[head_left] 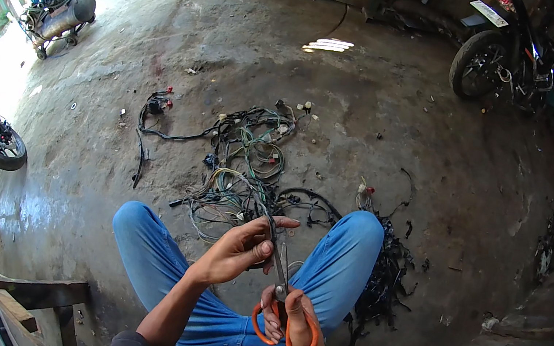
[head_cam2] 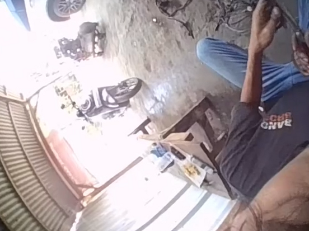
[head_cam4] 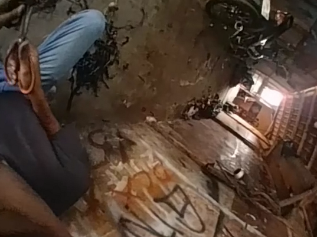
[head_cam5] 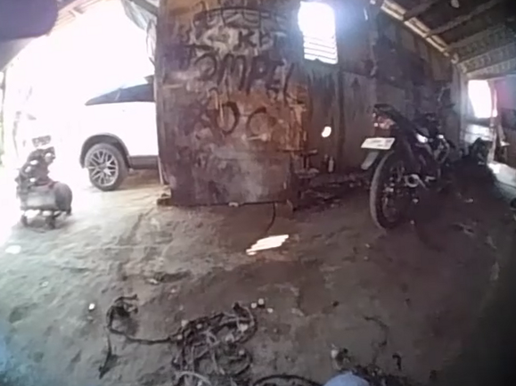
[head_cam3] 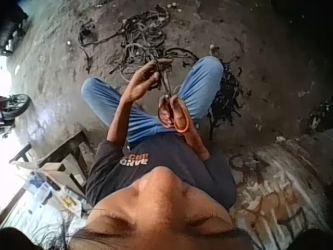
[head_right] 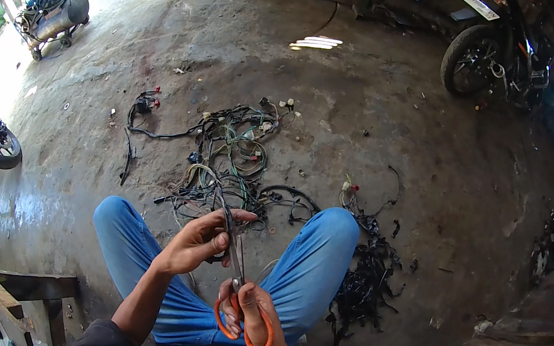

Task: Inspecting and repairing a motorcycle electrical wiring harness using scissors.

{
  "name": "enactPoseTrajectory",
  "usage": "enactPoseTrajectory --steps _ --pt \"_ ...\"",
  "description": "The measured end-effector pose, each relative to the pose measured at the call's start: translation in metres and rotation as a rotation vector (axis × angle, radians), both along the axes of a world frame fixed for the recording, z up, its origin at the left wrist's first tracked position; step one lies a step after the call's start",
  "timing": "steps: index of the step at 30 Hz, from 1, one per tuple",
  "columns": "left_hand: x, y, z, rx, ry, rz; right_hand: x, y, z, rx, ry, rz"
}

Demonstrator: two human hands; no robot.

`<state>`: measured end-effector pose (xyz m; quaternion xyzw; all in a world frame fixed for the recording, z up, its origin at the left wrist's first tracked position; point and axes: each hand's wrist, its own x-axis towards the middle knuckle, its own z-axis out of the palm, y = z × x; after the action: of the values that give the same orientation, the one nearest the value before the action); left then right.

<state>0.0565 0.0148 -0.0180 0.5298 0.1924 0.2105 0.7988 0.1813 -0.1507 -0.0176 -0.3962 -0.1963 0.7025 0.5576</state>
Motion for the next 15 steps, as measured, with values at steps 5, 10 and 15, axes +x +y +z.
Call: enactPoseTrajectory --steps 5,10,15 --pt "0.005 -0.001 -0.007 -0.004 -0.062 0.005 -0.001 -0.003 -0.009 0.015 0.197 -0.004" --pt "0.01 -0.003 -0.016 -0.004 -0.112 -0.016 -0.007 0.001 -0.006 0.092 0.009 -0.105" --pt "0.013 -0.011 -0.008 0.044 -0.031 0.06 -0.008 0.005 -0.006 0.093 -0.037 -0.176"
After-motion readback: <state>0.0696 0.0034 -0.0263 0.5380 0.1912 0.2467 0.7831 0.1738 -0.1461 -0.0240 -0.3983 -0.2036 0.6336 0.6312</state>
